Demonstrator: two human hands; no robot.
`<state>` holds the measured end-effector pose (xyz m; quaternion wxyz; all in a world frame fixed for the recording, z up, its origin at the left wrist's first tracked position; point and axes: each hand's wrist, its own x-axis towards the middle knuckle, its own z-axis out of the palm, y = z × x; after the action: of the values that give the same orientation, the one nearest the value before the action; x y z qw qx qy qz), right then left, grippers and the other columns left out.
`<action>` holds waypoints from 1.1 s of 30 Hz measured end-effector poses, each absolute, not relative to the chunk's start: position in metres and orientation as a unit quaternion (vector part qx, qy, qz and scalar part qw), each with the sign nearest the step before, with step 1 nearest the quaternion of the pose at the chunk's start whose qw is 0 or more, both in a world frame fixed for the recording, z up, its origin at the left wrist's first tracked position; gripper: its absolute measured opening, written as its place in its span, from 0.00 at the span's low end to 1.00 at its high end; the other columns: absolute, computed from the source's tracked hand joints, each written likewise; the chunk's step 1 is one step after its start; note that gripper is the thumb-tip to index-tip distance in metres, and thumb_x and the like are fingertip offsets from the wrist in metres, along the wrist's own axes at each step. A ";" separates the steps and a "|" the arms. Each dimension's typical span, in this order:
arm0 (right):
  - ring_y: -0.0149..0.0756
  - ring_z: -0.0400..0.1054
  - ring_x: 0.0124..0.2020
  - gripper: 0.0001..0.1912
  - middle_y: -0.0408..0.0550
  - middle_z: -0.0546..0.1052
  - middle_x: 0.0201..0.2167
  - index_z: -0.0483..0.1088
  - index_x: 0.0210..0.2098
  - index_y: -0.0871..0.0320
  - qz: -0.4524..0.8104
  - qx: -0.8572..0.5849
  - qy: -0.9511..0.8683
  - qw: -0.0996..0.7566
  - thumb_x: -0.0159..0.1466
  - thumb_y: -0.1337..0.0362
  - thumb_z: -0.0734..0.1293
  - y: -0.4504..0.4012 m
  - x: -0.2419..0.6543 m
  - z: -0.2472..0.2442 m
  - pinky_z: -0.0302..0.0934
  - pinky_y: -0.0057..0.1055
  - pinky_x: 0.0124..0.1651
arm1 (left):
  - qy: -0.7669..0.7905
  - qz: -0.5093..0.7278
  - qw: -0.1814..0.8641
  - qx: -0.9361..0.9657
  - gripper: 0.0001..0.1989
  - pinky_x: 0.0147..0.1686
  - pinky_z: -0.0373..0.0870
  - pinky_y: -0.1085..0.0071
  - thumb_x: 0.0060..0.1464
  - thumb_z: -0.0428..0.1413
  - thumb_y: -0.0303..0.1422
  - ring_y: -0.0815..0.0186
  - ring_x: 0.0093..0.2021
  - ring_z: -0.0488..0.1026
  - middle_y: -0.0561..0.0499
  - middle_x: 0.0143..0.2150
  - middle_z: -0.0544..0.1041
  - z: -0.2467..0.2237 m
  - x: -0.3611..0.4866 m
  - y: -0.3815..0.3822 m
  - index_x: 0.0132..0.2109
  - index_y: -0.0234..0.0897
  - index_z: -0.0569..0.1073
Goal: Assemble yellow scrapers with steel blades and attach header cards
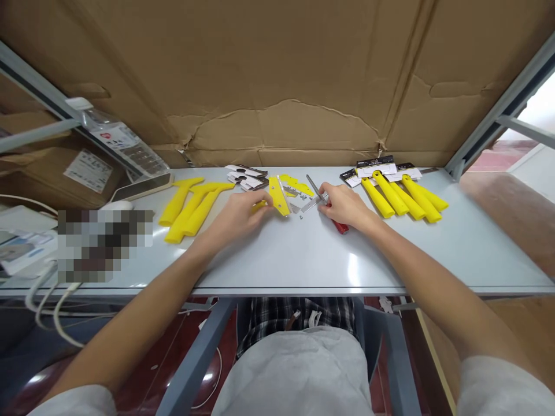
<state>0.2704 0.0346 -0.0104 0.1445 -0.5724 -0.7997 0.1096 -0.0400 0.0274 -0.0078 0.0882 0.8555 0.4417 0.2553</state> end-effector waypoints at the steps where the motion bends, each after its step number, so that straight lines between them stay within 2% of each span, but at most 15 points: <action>1: 0.46 0.75 0.43 0.19 0.49 0.83 0.39 0.73 0.57 0.53 0.109 -0.573 -0.799 0.144 0.68 0.58 0.70 0.035 0.270 -0.011 0.61 0.39 0.44 | 0.430 0.257 0.096 0.860 0.04 0.50 0.72 0.57 0.65 0.57 0.31 0.52 0.47 0.79 0.44 0.45 0.84 -0.009 -0.040 0.028 0.43 0.39 0.77; 8: 0.46 0.75 0.46 0.18 0.50 0.84 0.41 0.75 0.56 0.53 0.117 -0.585 -0.790 0.140 0.68 0.59 0.71 0.032 0.268 -0.008 0.58 0.37 0.40 | 0.423 0.283 0.100 0.855 0.05 0.57 0.75 0.55 0.61 0.61 0.31 0.51 0.55 0.78 0.37 0.63 0.76 -0.015 -0.040 0.029 0.43 0.37 0.79; 11: 0.46 0.75 0.46 0.17 0.50 0.84 0.41 0.76 0.56 0.53 0.116 -0.586 -0.790 0.139 0.69 0.59 0.70 0.032 0.268 -0.008 0.58 0.36 0.39 | 0.414 0.276 0.094 0.862 0.12 0.59 0.75 0.51 0.62 0.60 0.30 0.47 0.58 0.79 0.38 0.60 0.81 -0.016 -0.041 0.031 0.52 0.38 0.82; 14: 0.45 0.75 0.45 0.16 0.50 0.83 0.40 0.76 0.55 0.53 0.113 -0.584 -0.792 0.139 0.69 0.58 0.70 0.032 0.268 -0.008 0.59 0.36 0.39 | 0.406 0.268 0.096 0.868 0.19 0.60 0.74 0.49 0.65 0.58 0.29 0.46 0.56 0.82 0.40 0.56 0.86 -0.019 -0.042 0.034 0.60 0.42 0.83; 23: 0.45 0.76 0.44 0.16 0.49 0.84 0.40 0.76 0.55 0.53 0.108 -0.583 -0.793 0.138 0.69 0.58 0.71 0.032 0.269 -0.008 0.61 0.37 0.41 | 0.362 0.279 0.077 0.886 0.20 0.56 0.78 0.53 0.69 0.53 0.28 0.52 0.53 0.84 0.41 0.57 0.86 -0.022 -0.044 0.035 0.61 0.42 0.84; 26: 0.46 0.76 0.45 0.16 0.50 0.84 0.41 0.76 0.55 0.52 0.103 -0.590 -0.790 0.129 0.69 0.57 0.71 0.031 0.267 -0.007 0.60 0.36 0.41 | 0.355 0.267 0.064 0.894 0.18 0.57 0.78 0.51 0.70 0.54 0.30 0.51 0.54 0.83 0.39 0.60 0.83 -0.022 -0.042 0.031 0.61 0.42 0.83; 30: 0.47 0.75 0.46 0.17 0.51 0.83 0.42 0.76 0.55 0.52 0.105 -0.595 -0.788 0.123 0.69 0.56 0.70 0.030 0.266 -0.006 0.60 0.36 0.40 | 0.354 0.257 0.034 0.899 0.16 0.61 0.77 0.50 0.69 0.58 0.32 0.49 0.61 0.78 0.37 0.69 0.72 -0.022 -0.040 0.026 0.60 0.41 0.83; 33: 0.47 0.75 0.46 0.17 0.51 0.83 0.42 0.76 0.55 0.52 0.104 -0.593 -0.789 0.124 0.68 0.57 0.70 0.030 0.266 -0.006 0.60 0.37 0.40 | 0.351 0.251 0.037 0.901 0.19 0.58 0.79 0.52 0.68 0.58 0.29 0.52 0.59 0.79 0.37 0.69 0.69 -0.022 -0.040 0.024 0.62 0.41 0.81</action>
<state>0.2656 0.0301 -0.0057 0.1245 -0.5931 -0.7886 0.1041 -0.0400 0.0244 -0.0217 0.0373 0.9011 0.3515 0.2512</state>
